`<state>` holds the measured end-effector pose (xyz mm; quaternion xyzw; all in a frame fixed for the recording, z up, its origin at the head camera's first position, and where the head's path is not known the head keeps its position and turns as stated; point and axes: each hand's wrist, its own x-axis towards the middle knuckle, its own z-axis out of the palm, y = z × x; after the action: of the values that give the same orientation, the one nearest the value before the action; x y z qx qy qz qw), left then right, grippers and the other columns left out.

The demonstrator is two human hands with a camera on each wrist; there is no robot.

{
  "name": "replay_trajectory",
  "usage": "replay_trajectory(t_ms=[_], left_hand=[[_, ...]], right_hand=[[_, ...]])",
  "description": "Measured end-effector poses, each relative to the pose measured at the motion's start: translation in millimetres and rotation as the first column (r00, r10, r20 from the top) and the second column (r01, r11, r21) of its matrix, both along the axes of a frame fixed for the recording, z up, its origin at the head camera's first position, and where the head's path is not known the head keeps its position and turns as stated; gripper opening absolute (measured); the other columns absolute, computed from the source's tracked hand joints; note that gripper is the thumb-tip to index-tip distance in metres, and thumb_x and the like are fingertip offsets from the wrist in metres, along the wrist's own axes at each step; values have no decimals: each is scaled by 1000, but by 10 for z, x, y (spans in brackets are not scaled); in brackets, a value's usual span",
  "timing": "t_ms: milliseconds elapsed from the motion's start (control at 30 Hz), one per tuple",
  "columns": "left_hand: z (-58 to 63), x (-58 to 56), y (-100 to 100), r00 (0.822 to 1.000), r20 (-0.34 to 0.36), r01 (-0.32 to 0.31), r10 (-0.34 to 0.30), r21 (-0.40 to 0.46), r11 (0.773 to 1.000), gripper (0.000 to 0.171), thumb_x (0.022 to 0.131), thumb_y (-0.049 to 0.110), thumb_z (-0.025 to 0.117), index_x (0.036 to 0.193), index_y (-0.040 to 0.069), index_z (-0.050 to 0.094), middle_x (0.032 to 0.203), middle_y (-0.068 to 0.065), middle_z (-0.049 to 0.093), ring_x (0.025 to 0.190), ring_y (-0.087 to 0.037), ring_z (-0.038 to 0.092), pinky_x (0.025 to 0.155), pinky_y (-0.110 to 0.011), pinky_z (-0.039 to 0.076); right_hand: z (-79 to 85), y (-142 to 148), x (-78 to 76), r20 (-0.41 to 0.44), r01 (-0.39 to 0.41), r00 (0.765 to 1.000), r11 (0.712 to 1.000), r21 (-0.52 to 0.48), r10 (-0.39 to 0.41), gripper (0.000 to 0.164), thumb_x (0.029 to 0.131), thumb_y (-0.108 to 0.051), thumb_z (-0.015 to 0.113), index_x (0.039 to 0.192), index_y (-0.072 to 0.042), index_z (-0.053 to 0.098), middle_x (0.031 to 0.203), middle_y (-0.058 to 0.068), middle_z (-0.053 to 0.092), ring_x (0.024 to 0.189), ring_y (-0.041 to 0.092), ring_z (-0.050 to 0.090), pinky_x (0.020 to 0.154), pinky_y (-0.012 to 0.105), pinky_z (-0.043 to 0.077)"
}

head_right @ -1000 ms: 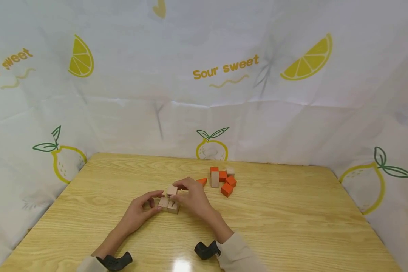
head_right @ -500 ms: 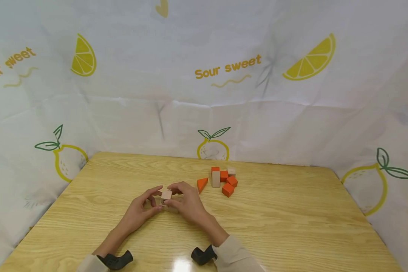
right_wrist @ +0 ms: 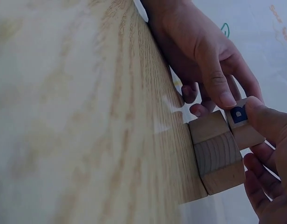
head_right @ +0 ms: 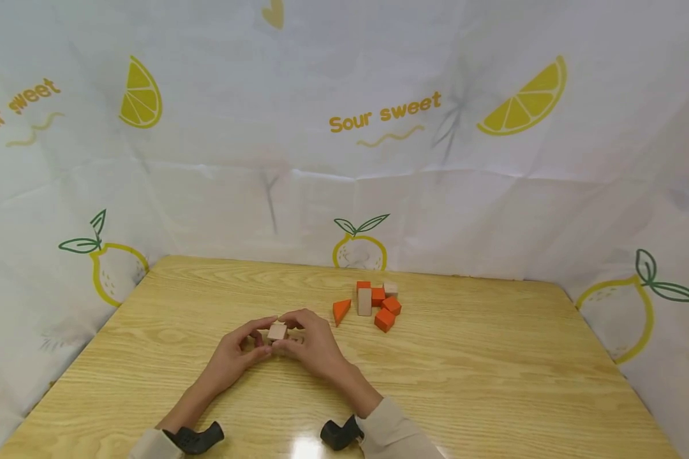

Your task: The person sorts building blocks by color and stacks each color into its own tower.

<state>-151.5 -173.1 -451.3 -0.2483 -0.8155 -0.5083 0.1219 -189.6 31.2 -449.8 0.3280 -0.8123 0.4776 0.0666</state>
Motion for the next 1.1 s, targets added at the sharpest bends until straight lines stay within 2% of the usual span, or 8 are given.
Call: replay_trajectory(t_ms=[300, 467, 533, 633, 900, 1100], left_hand=[[-13, -2, -4, 1000, -29, -1, 1, -8, 1000, 45, 83, -4, 69, 126, 1, 60, 102, -9, 62, 72, -24, 53, 60, -28, 43], [-184, -87, -36, 999, -43, -13, 13, -6, 1000, 47, 82, -5, 70, 127, 3, 60, 99, -7, 63, 73, -24, 54, 61, -28, 44], [-258, -123, -59, 999, -36, -19, 18, -9, 1000, 48, 82, -1, 70, 129, 6, 59, 96, -4, 63, 74, -20, 54, 62, -28, 44], [-308, -147, -89, 1000, -20, -17, 17, -10, 1000, 48, 84, 6, 70, 131, 13, 59, 92, 0, 61, 75, -15, 53, 64, -28, 45], [-303, -155, -101, 1000, -25, -6, 6, -20, 1000, 49, 85, 9, 70, 132, 17, 58, 97, 1, 62, 78, -12, 53, 65, -27, 45], [-288, -153, -89, 1000, -17, -22, 22, -33, 999, 50, 84, 7, 71, 132, 18, 58, 89, 6, 60, 76, -12, 53, 63, -26, 43]], right_hand=[[-11, -2, 5, -62, 12, 998, 1000, 20, -11, 43, 82, -24, 76, 119, -8, 62, 110, 4, 62, 101, 20, 58, 85, 39, 48], [-17, 24, 8, -85, 12, 996, 1000, 27, -10, 42, 82, -19, 77, 120, -8, 62, 109, 4, 62, 101, 21, 57, 85, 39, 48], [-21, 35, 8, -96, 10, 995, 1000, 23, -7, 42, 81, -17, 78, 119, -8, 62, 108, 5, 62, 100, 21, 57, 85, 39, 48], [-33, 40, 7, -107, 3, 994, 1000, 10, -2, 42, 81, -15, 78, 119, -8, 63, 108, 4, 63, 99, 20, 57, 86, 39, 47], [-52, 31, 9, -129, 0, 992, 999, -39, -5, 41, 80, -13, 78, 118, -8, 63, 104, 3, 64, 96, 20, 59, 84, 39, 48], [-54, 16, 12, -152, 20, 988, 999, -46, -27, 43, 78, -11, 79, 117, -7, 63, 104, 5, 64, 96, 19, 60, 83, 36, 49]])
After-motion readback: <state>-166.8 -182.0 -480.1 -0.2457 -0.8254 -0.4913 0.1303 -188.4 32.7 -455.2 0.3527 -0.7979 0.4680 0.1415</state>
